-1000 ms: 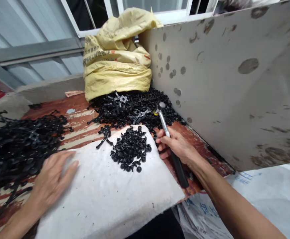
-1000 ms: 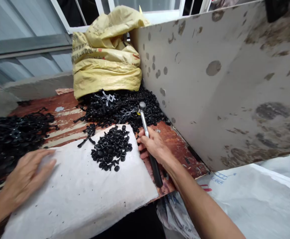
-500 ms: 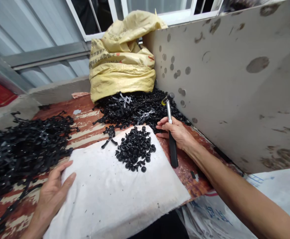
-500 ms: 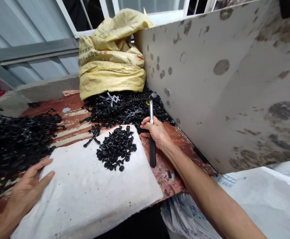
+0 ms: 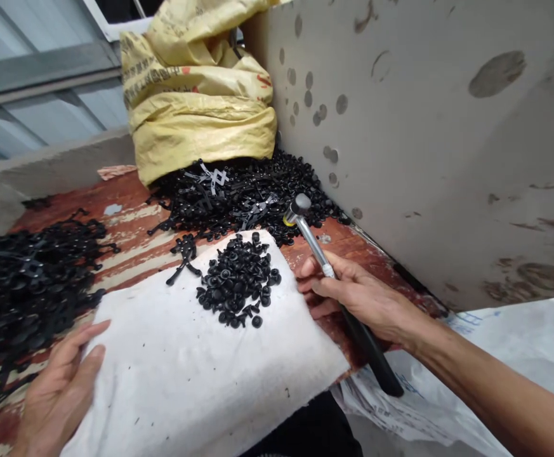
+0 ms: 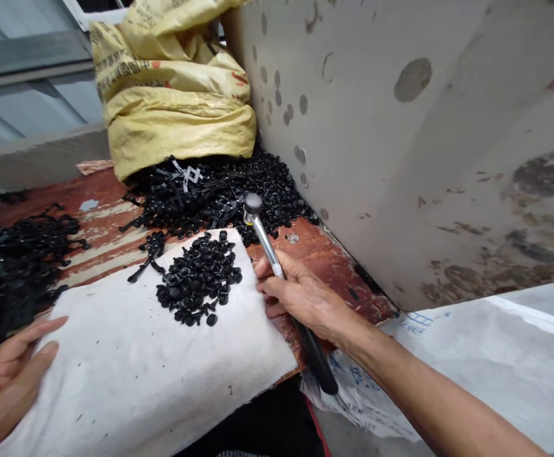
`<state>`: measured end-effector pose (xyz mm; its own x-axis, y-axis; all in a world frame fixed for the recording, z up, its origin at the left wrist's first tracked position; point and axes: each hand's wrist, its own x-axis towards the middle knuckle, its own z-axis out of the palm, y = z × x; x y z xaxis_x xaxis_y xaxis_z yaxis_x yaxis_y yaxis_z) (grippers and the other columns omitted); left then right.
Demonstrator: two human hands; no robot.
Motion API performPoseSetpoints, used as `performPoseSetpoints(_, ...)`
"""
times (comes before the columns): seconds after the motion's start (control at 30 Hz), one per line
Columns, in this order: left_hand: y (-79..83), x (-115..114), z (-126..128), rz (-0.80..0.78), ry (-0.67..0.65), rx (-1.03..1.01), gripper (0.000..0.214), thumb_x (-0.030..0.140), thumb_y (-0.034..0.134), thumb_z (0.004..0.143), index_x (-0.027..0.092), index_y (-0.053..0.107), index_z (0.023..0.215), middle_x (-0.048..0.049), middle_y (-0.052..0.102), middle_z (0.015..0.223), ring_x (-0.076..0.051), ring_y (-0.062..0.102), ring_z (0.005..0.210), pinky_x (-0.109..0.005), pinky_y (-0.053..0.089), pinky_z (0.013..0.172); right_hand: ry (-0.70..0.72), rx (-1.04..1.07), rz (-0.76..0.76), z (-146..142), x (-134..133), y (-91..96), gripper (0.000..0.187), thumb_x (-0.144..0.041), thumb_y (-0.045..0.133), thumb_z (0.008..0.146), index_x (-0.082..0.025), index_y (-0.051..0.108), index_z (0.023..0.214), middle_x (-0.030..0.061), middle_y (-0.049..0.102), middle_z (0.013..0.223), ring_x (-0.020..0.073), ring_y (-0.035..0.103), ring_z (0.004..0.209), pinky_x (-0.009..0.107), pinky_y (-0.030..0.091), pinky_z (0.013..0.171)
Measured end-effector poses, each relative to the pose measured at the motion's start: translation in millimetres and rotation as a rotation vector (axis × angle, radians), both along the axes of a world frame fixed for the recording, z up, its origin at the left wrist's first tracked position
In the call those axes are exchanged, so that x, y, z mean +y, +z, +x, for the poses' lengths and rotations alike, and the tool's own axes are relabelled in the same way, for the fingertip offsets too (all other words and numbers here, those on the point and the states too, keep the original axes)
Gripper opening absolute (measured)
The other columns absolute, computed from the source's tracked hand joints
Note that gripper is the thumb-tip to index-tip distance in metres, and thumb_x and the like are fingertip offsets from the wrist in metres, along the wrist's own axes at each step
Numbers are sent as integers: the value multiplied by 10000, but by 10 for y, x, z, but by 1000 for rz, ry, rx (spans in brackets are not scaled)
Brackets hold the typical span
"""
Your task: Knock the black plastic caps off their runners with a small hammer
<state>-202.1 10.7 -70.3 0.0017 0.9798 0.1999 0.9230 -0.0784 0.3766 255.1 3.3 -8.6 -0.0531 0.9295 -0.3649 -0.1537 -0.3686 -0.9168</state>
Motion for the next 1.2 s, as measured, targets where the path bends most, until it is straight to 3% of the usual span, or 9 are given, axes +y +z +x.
performPoseSetpoints(0.07,129,-32,223,-17,111,-194,518,446,543,765,810,446,1122,449,372,1385,-286,361,1429,-377,207,1186,-31,20,26,-39,132,-3,158,-117,615,669,-237,587,768,-7,656,788,154,647,730,237,566,566)
performPoseSetpoints(0.17,281,-80,467,20,202,-263,402,519,554,721,811,524,995,466,445,1290,-314,411,1396,-394,214,1192,-64,42,43,-68,389,0,168,-100,598,672,-231,561,770,-5,652,755,141,644,688,229,563,550)
performPoseSetpoints(0.4,189,-48,250,-13,181,-262,454,425,619,699,767,578,993,386,512,1299,-293,479,1349,-402,268,1178,-98,124,118,-113,886,-60,242,-67,596,611,-223,558,792,-2,607,816,194,660,785,260,559,477)
performPoseSetpoints(0.47,157,-26,249,9,188,-310,396,428,640,666,695,637,958,326,561,1285,-290,507,1325,-392,281,1171,-110,147,154,-150,1032,-73,234,-65,622,647,-203,572,829,4,602,889,197,653,835,268,560,507)
performPoseSetpoints(0.63,241,-33,512,133,333,-318,357,507,565,659,306,721,909,-14,698,1173,-329,576,1242,-445,346,1141,-181,165,250,-165,1315,-17,201,-92,617,722,-205,570,881,7,609,978,190,618,962,254,555,595)
performPoseSetpoints(0.8,254,-34,548,129,334,-287,378,543,521,688,282,699,895,-43,692,1176,-317,588,1225,-450,379,1128,-199,132,257,-44,1062,71,226,-113,623,649,-255,596,824,-18,624,1042,196,593,1075,249,569,626)
performPoseSetpoints(0.93,100,-13,316,111,286,-255,267,507,567,723,390,707,917,62,682,1174,-289,576,1242,-447,366,1143,-86,143,100,-28,630,74,243,-142,717,618,-236,579,794,8,669,923,198,665,813,344,592,623)
performPoseSetpoints(1.0,40,-7,220,88,261,-246,207,470,591,740,458,700,916,118,672,1168,-273,568,1254,-439,340,1160,-35,145,38,-56,485,57,244,-151,741,599,-218,580,769,20,679,885,173,654,699,323,575,574)
performPoseSetpoints(1.2,68,-6,194,78,249,-240,204,451,606,751,568,678,902,207,648,1174,-269,568,1250,-438,329,1165,-51,208,75,-152,633,-11,273,-129,713,564,-230,588,785,-12,645,876,159,636,767,266,539,582)
